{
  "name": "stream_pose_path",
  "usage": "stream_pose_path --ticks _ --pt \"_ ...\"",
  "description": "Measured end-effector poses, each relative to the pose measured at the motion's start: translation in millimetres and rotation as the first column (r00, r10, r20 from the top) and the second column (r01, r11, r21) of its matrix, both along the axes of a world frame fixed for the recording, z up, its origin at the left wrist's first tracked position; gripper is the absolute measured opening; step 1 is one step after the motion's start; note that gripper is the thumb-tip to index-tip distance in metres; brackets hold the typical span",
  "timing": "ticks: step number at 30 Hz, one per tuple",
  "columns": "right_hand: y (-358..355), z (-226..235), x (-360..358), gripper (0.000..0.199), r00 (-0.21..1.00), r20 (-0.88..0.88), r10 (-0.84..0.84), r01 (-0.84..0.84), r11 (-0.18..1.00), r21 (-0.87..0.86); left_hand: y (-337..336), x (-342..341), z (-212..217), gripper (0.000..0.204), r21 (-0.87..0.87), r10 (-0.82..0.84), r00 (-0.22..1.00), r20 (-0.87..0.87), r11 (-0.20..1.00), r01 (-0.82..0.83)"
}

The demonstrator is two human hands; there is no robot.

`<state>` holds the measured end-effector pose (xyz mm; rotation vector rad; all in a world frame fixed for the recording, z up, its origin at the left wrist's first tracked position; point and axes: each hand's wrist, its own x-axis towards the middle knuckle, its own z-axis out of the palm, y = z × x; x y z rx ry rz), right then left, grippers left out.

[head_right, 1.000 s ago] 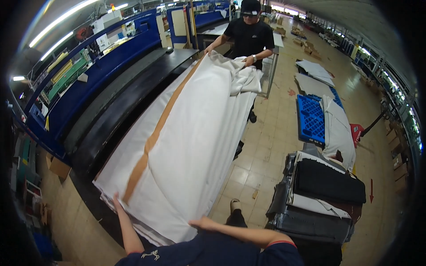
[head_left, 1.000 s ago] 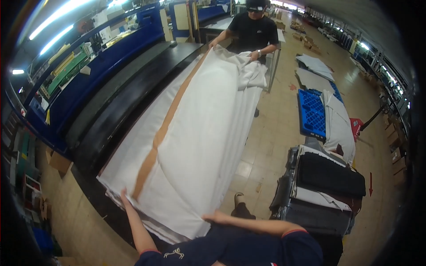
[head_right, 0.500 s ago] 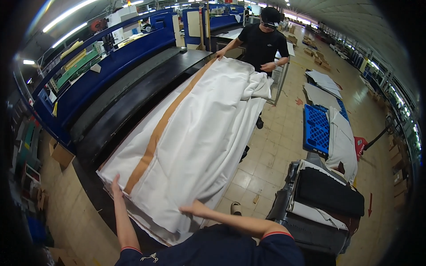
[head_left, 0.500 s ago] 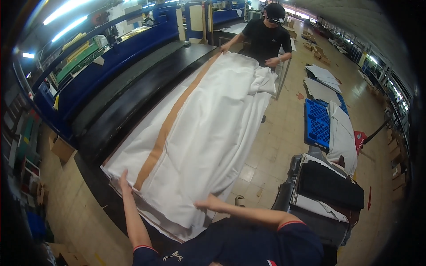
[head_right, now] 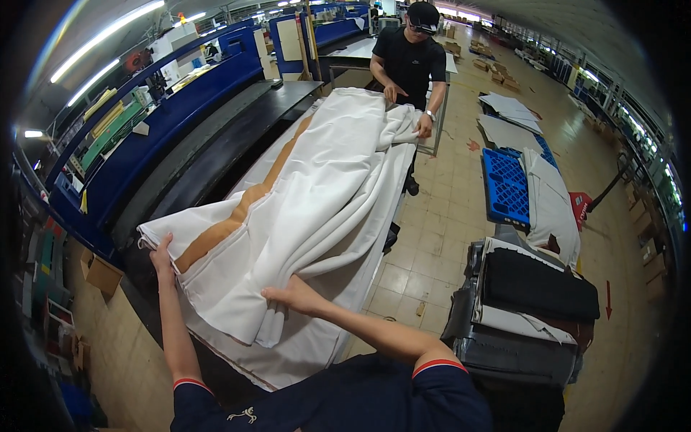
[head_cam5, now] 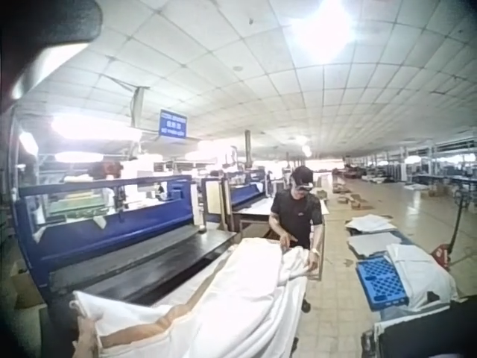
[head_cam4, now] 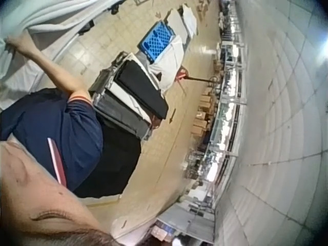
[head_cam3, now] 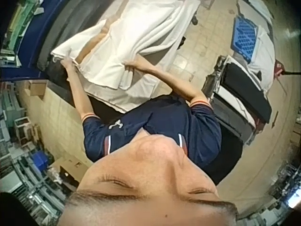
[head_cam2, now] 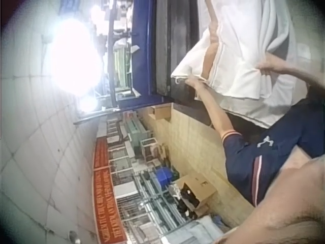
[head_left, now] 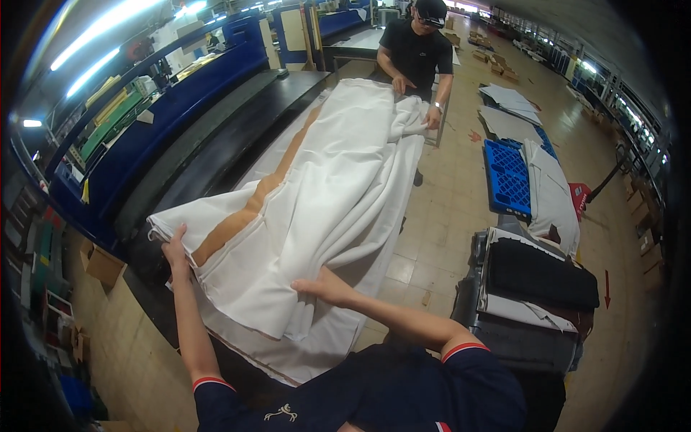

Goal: Handling and positioning large sheets of white fabric on a cutting table in a factory.

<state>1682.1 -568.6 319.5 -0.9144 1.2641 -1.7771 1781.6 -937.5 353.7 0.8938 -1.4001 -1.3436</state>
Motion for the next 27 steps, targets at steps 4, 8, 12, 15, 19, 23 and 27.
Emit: stream_pose_path --ticks 4,8,12,15,19,23,27 --pt "5 -14 11 0.055 0.999 0.022 0.030 -0.031 0.997 0.065 5 11 -24 0.041 0.049 -0.028 0.999 -0.030 0.998 0.029" --pt "6 -15 20 0.055 0.994 0.077 0.072 -0.079 0.993 0.092 -5 34 -51 0.045 0.144 0.001 1.000 0.006 0.990 -0.002" --pt "15 -11 25 0.056 0.986 0.134 0.094 -0.116 0.979 0.165 1 35 -58 0.048 0.166 0.034 0.999 0.041 0.985 -0.041" --pt "16 -14 32 0.057 0.990 0.109 0.093 -0.111 0.979 0.170 1 38 -59 0.047 0.178 0.019 0.998 0.054 0.984 -0.028" --pt "13 -25 33 0.056 0.995 0.094 0.044 -0.058 0.986 0.158 7 39 -62 0.045 0.183 0.011 1.000 0.024 0.983 -0.016" --pt "7 -34 39 0.050 0.996 0.078 0.041 -0.050 0.991 0.126 -6 57 -77 0.043 0.164 0.038 0.999 -0.005 0.986 -0.036" --pt "6 -52 32 0.059 0.981 0.142 0.134 -0.171 0.940 0.294 20 45 -68 0.042 0.150 0.019 0.999 -0.043 0.989 -0.012"
